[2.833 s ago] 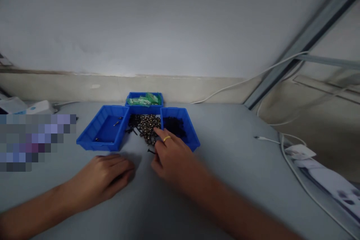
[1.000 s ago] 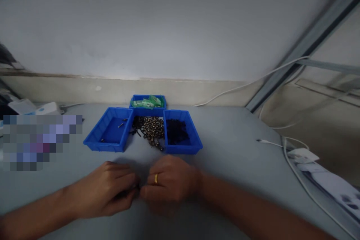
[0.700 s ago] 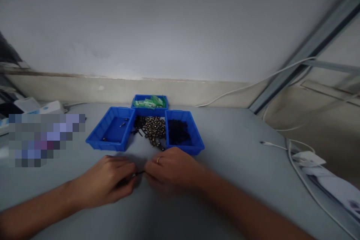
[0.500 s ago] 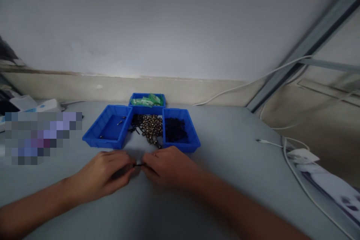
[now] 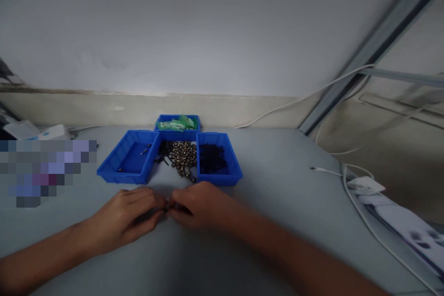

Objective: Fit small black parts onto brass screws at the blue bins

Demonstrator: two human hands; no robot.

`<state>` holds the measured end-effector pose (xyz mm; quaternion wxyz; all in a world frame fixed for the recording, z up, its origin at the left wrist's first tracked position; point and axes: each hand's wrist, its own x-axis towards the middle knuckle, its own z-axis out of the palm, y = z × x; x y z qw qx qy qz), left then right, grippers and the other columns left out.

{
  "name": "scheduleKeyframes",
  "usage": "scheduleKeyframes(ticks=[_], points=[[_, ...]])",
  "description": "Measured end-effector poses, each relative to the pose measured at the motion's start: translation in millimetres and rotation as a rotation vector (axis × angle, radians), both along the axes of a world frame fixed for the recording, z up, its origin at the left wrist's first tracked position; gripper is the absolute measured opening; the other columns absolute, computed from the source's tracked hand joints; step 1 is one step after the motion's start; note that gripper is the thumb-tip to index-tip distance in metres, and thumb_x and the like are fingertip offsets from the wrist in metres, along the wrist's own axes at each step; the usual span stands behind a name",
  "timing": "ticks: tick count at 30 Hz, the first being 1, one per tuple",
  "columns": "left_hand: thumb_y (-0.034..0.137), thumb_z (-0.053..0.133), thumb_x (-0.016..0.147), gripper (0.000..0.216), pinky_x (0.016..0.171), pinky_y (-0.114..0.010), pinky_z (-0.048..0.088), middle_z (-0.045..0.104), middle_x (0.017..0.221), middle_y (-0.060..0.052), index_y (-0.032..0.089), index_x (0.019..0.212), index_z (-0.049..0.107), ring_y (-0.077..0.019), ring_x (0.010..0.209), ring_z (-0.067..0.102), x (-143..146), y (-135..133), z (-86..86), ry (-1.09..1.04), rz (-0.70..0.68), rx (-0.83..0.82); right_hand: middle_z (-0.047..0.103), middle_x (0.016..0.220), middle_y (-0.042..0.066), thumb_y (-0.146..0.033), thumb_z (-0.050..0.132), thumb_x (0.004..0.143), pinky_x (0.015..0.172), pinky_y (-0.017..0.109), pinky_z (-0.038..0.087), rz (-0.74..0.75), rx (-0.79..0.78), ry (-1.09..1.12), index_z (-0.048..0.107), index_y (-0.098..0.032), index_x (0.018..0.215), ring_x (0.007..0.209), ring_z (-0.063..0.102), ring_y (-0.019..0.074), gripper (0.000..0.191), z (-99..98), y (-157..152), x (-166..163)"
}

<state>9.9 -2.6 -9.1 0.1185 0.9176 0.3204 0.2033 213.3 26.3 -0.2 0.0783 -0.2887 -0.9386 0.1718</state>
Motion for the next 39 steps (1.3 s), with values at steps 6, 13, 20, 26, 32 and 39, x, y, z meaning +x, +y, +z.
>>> scheduleKeyframes(ticks=[6, 13, 20, 26, 32, 39], points=[[0.023, 0.036, 0.089, 0.022, 0.059, -0.024, 0.042, 0.053, 0.07, -0.002, 0.015, 0.082, 0.055, -0.0123, 0.066, 0.051, 0.9, 2.4, -4.6, 0.045, 0.031, 0.079, 0.058, 0.065, 0.0, -0.03, 0.042, 0.084, 0.054, 0.021, 0.035, -0.031, -0.024, 0.003, 0.055, -0.017, 0.081, 0.058, 0.053, 0.0108, 0.019, 2.8, -1.0, 1.8], [0.025, 0.038, 0.088, 0.02, 0.061, -0.025, 0.041, 0.053, 0.071, -0.001, 0.016, 0.079, 0.053, -0.0134, 0.067, 0.052, 0.2, 4.0, -2.6, 0.11, 0.095, 0.035, 0.06, 0.068, 0.0, -0.028, 0.043, 0.083, 0.054, 0.021, 0.035, -0.073, -0.016, 0.0, 0.055, -0.018, 0.085, 0.059, 0.054, 0.0109, 0.016, 4.2, -1.2, 3.2], [0.024, 0.036, 0.089, 0.021, 0.059, -0.024, 0.04, 0.053, 0.07, -0.002, 0.015, 0.082, 0.054, -0.0129, 0.066, 0.051, -1.3, 1.8, 0.2, 0.059, 0.04, 0.076, 0.06, 0.064, 0.001, -0.024, 0.044, 0.081, 0.051, 0.021, 0.034, -0.043, 0.004, -0.05, 0.056, -0.016, 0.073, 0.056, 0.053, 0.011, 0.017, 1.0, -6.5, -5.6], [0.022, 0.035, 0.09, 0.021, 0.058, -0.023, 0.04, 0.054, 0.072, -0.001, 0.016, 0.085, 0.055, -0.0123, 0.065, 0.05, -0.2, -2.4, 3.0, 0.069, -0.063, 0.132, 0.059, 0.061, 0.0, -0.021, 0.048, 0.078, 0.047, 0.021, 0.031, -0.02, 0.05, -0.094, 0.055, -0.016, 0.067, 0.053, 0.052, 0.0107, 0.013, 1.9, -7.9, -7.4], [0.023, 0.039, 0.088, 0.018, 0.059, -0.025, 0.039, 0.053, 0.07, -0.001, 0.016, 0.08, 0.054, -0.0133, 0.066, 0.051, -1.0, 3.3, -2.0, 0.103, 0.087, 0.075, 0.06, 0.064, 0.0, -0.029, 0.047, 0.079, 0.049, 0.021, 0.033, -0.162, -0.011, -0.028, 0.055, -0.017, 0.079, 0.055, 0.053, 0.0115, 0.015, 4.1, -4.5, 0.1], [0.019, 0.041, 0.084, 0.012, 0.056, -0.024, 0.039, 0.053, 0.068, 0.0, 0.016, 0.076, 0.05, -0.0124, 0.064, 0.05, 4.2, 0.2, -1.0, 0.075, 0.01, -0.021, 0.058, 0.06, -0.002, -0.031, 0.048, 0.078, 0.049, 0.019, 0.034, -0.063, -0.1, 0.047, 0.056, -0.018, 0.083, 0.052, 0.051, 0.0095, 0.016, 8.3, -13.1, -2.4]])
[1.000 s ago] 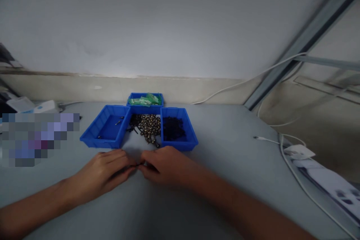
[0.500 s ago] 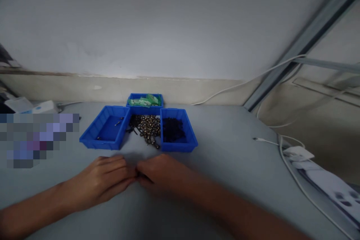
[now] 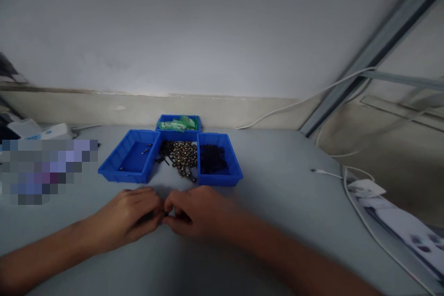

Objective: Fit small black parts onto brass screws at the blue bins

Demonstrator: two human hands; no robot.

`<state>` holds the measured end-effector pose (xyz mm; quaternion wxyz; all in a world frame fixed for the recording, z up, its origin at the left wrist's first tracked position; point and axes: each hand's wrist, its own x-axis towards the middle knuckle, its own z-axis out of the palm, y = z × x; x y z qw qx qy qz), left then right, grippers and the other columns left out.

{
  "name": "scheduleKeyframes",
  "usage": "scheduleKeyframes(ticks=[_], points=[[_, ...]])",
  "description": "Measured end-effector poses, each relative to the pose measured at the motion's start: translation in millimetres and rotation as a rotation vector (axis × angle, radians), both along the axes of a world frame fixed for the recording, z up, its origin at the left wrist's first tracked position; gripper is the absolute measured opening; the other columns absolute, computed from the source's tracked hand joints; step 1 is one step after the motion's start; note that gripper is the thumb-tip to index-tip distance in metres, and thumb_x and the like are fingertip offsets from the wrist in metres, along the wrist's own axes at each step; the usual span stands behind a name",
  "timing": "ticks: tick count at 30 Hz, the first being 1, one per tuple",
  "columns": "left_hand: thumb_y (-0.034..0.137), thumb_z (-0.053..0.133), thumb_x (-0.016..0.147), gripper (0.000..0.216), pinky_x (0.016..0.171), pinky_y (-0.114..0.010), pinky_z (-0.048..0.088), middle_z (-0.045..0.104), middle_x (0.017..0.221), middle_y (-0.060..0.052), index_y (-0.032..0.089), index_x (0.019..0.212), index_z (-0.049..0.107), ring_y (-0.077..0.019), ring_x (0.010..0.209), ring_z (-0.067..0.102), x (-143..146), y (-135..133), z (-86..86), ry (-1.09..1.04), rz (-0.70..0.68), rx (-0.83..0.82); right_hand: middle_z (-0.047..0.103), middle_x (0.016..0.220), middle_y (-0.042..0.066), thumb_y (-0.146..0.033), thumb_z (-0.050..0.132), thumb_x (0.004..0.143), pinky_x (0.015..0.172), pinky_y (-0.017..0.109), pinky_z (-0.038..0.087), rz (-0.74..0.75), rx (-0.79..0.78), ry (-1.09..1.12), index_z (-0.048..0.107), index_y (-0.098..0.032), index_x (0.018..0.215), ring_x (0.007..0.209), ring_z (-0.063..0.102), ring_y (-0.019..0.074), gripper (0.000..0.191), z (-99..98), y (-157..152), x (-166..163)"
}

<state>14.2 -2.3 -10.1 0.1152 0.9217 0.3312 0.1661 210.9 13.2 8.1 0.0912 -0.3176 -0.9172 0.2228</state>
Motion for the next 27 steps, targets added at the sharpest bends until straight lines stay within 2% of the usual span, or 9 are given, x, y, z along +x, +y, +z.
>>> scheduleKeyframes(ticks=[5, 12, 18, 20, 27], points=[[0.018, 0.041, 0.082, 0.012, 0.055, -0.024, 0.037, 0.052, 0.066, 0.001, 0.016, 0.072, 0.047, -0.0119, 0.061, 0.048, 1.1, -1.0, 0.5, 0.03, 0.002, 0.013, 0.057, 0.062, -0.002, -0.023, 0.045, 0.078, 0.053, 0.021, 0.034, 0.045, 0.074, -0.034, 0.056, -0.018, 0.084, 0.055, 0.051, 0.0102, 0.013, 1.9, 3.3, 3.0], [0.023, 0.039, 0.087, 0.016, 0.056, -0.024, 0.039, 0.053, 0.066, 0.0, 0.016, 0.08, 0.052, -0.0125, 0.062, 0.05, -4.0, 1.3, -1.9, -0.052, 0.067, 0.083, 0.06, 0.066, 0.001, -0.027, 0.043, 0.08, 0.051, 0.021, 0.033, -0.036, 0.133, -0.117, 0.056, -0.017, 0.078, 0.056, 0.053, 0.0117, 0.016, -3.4, 7.5, 4.6], [0.021, 0.037, 0.088, 0.019, 0.057, -0.024, 0.04, 0.054, 0.07, -0.002, 0.016, 0.086, 0.055, -0.013, 0.064, 0.05, -2.3, -3.7, -0.6, -0.038, -0.11, 0.193, 0.058, 0.061, 0.0, -0.02, 0.047, 0.078, 0.048, 0.021, 0.031, 0.063, 0.083, -0.147, 0.055, -0.016, 0.069, 0.054, 0.051, 0.0101, 0.013, -5.1, 3.2, -4.0], [0.021, 0.037, 0.088, 0.02, 0.056, -0.025, 0.04, 0.054, 0.07, -0.002, 0.015, 0.085, 0.055, -0.0129, 0.063, 0.049, -1.5, -4.5, -0.1, -0.03, -0.118, 0.196, 0.058, 0.06, 0.0, -0.02, 0.048, 0.077, 0.047, 0.021, 0.031, 0.071, 0.073, -0.138, 0.055, -0.017, 0.067, 0.053, 0.05, 0.01, 0.012, -4.9, 3.0, -4.2], [0.021, 0.041, 0.084, 0.016, 0.055, -0.025, 0.039, 0.052, 0.064, 0.0, 0.016, 0.073, 0.051, -0.013, 0.061, 0.05, -1.8, 1.1, -2.8, -0.002, 0.077, 0.1, 0.059, 0.065, 0.0, -0.025, 0.046, 0.078, 0.051, 0.021, 0.033, -0.112, 0.063, -0.063, 0.054, -0.018, 0.08, 0.057, 0.053, 0.011, 0.011, -6.6, 6.0, 3.3]])
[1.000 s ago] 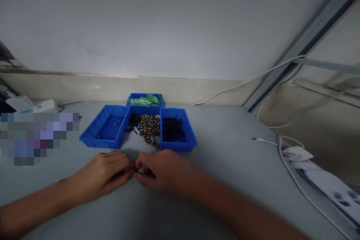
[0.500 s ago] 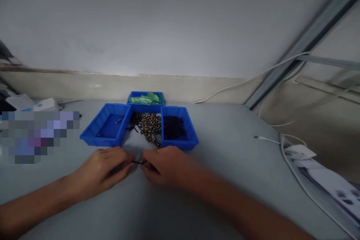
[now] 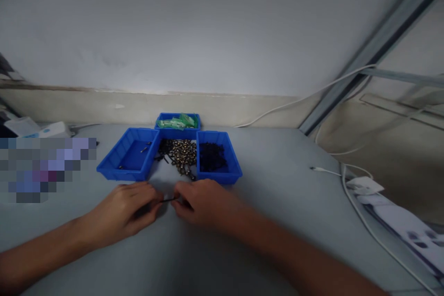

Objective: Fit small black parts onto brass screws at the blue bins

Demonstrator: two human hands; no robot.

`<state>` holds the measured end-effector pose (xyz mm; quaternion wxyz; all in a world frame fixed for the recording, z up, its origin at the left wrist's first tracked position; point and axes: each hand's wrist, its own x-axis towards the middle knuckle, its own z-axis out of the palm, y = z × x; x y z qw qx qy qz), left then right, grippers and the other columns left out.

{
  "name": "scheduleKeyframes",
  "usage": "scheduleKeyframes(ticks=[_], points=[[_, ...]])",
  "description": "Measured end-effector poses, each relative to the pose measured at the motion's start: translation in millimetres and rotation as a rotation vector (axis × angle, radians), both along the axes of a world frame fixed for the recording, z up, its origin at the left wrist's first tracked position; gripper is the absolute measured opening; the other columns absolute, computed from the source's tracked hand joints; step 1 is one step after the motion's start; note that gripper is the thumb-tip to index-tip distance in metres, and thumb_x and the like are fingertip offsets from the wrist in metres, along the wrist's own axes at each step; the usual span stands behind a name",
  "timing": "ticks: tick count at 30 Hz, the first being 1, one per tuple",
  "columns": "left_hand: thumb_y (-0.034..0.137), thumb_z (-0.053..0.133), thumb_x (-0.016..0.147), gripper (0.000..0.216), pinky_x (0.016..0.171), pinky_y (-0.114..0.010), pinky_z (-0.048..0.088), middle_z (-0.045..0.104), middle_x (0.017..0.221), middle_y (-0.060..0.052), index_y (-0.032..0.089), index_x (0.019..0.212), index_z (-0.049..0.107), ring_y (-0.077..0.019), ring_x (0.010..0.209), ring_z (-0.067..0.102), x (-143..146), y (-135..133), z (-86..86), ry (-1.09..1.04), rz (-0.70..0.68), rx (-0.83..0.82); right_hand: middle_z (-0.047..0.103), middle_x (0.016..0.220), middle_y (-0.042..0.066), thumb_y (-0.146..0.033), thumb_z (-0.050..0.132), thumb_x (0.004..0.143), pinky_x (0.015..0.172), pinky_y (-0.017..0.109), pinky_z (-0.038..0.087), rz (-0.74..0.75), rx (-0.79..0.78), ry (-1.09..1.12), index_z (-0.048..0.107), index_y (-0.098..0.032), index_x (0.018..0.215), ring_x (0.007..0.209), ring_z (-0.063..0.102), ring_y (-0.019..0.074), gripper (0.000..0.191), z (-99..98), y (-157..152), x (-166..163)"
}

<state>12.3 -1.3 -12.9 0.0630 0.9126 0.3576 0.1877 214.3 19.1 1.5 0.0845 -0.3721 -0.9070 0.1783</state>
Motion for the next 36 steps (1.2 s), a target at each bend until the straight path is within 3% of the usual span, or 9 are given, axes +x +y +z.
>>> scheduleKeyframes(ticks=[3, 9, 19, 29, 36], points=[[0.021, 0.041, 0.084, 0.017, 0.057, -0.025, 0.04, 0.052, 0.064, 0.001, 0.016, 0.071, 0.049, -0.0127, 0.061, 0.05, 0.3, 0.8, -0.7, 0.045, -0.006, -0.035, 0.058, 0.063, -0.001, -0.028, 0.047, 0.078, 0.05, 0.02, 0.033, -0.019, -0.065, 0.039, 0.053, -0.018, 0.081, 0.055, 0.051, 0.01, 0.012, 2.2, -1.6, -0.9], [0.02, 0.041, 0.084, 0.013, 0.061, -0.025, 0.041, 0.054, 0.069, 0.0, 0.017, 0.078, 0.052, -0.0133, 0.066, 0.051, 0.9, -0.8, 0.2, 0.075, -0.119, -0.071, 0.056, 0.06, -0.003, -0.025, 0.05, 0.075, 0.048, 0.019, 0.031, 0.104, -0.155, 0.055, 0.052, -0.018, 0.082, 0.051, 0.048, 0.0082, 0.01, 8.2, -6.8, -4.5], [0.024, 0.037, 0.087, 0.019, 0.057, -0.026, 0.04, 0.051, 0.068, 0.0, 0.016, 0.076, 0.05, -0.0136, 0.064, 0.051, -2.1, 0.7, -0.5, 0.067, -0.013, 0.002, 0.062, 0.07, 0.002, -0.025, 0.045, 0.079, 0.052, 0.022, 0.034, 0.061, -0.019, -0.033, 0.053, -0.018, 0.08, 0.059, 0.055, 0.0121, 0.012, -3.4, 0.6, 0.6], [0.023, 0.036, 0.089, 0.017, 0.065, -0.023, 0.043, 0.054, 0.082, -0.001, 0.018, 0.094, 0.052, -0.0117, 0.072, 0.052, -2.1, -2.1, 3.5, -0.003, -0.161, -0.041, 0.056, 0.061, -0.001, -0.022, 0.045, 0.081, 0.046, 0.02, 0.03, 0.127, -0.016, -0.063, 0.052, -0.016, 0.072, 0.052, 0.051, 0.0092, 0.014, 2.0, -0.7, -6.3], [0.019, 0.039, 0.085, 0.012, 0.063, -0.024, 0.042, 0.054, 0.079, -0.002, 0.016, 0.087, 0.051, -0.013, 0.072, 0.052, -2.2, -1.0, 4.8, 0.014, -0.12, -0.088, 0.057, 0.062, 0.0, -0.024, 0.045, 0.082, 0.048, 0.022, 0.031, 0.087, 0.009, -0.089, 0.053, -0.016, 0.07, 0.054, 0.052, 0.0104, 0.016, 4.4, -0.5, -4.5]])
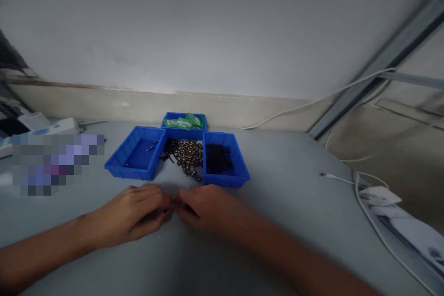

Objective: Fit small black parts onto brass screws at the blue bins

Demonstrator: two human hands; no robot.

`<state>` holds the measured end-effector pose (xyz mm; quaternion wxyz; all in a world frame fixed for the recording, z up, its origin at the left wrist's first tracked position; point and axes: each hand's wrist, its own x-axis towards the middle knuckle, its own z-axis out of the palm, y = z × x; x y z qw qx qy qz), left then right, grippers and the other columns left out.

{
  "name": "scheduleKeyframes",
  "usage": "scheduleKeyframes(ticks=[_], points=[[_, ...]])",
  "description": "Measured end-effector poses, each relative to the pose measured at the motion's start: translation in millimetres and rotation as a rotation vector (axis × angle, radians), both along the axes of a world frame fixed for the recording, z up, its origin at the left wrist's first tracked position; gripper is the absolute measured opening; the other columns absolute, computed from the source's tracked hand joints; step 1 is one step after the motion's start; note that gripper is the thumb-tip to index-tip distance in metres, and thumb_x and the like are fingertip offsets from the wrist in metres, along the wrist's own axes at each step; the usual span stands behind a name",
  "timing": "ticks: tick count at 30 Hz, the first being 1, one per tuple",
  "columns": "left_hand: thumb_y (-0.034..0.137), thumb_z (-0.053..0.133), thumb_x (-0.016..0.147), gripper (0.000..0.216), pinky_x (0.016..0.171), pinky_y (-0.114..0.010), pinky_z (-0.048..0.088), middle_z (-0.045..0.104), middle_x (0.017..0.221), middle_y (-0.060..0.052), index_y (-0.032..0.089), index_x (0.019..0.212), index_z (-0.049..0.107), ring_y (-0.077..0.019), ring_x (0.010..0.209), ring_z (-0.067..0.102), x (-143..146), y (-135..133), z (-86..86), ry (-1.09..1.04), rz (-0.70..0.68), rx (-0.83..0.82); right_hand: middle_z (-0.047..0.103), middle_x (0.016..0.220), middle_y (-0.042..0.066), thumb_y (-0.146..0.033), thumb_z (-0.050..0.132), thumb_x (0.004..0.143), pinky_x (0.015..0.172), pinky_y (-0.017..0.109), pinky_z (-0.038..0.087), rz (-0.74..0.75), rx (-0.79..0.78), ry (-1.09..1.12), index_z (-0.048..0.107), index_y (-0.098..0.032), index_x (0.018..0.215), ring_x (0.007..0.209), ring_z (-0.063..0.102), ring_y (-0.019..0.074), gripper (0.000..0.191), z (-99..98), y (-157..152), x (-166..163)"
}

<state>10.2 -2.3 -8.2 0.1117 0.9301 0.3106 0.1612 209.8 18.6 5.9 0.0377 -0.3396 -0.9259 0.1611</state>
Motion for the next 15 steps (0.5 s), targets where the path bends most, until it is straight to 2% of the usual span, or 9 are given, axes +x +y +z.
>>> scheduleKeyframes(ticks=[3, 6, 15], points=[[0.02, 0.039, 0.085, 0.012, 0.06, -0.023, 0.041, 0.054, 0.073, -0.001, 0.016, 0.084, 0.051, -0.0128, 0.067, 0.051, -0.4, 0.5, -0.7, 0.004, 0.042, 0.011, 0.059, 0.065, 0.0, -0.032, 0.043, 0.084, 0.05, 0.022, 0.032, 0.011, -0.003, 0.023, 0.054, -0.017, 0.074, 0.057, 0.053, 0.0117, 0.021, 0.2, -0.9, 1.5], [0.024, 0.038, 0.088, 0.016, 0.061, -0.024, 0.041, 0.054, 0.076, -0.001, 0.016, 0.09, 0.052, -0.0132, 0.07, 0.052, -0.8, 1.0, -2.5, 0.004, 0.028, 0.033, 0.06, 0.066, 0.001, -0.036, 0.041, 0.084, 0.05, 0.023, 0.034, 0.017, -0.016, 0.028, 0.055, -0.017, 0.077, 0.058, 0.054, 0.0131, 0.025, 0.2, -1.1, 0.9], [0.028, 0.033, 0.091, 0.026, 0.059, -0.025, 0.041, 0.053, 0.073, -0.001, 0.016, 0.081, 0.054, -0.0129, 0.067, 0.051, 0.2, 1.0, -4.5, -0.007, 0.042, 0.095, 0.058, 0.063, 0.0, -0.029, 0.042, 0.084, 0.05, 0.023, 0.034, 0.033, 0.062, -0.013, 0.054, -0.017, 0.073, 0.056, 0.053, 0.0122, 0.02, -2.5, 0.6, -0.7]])
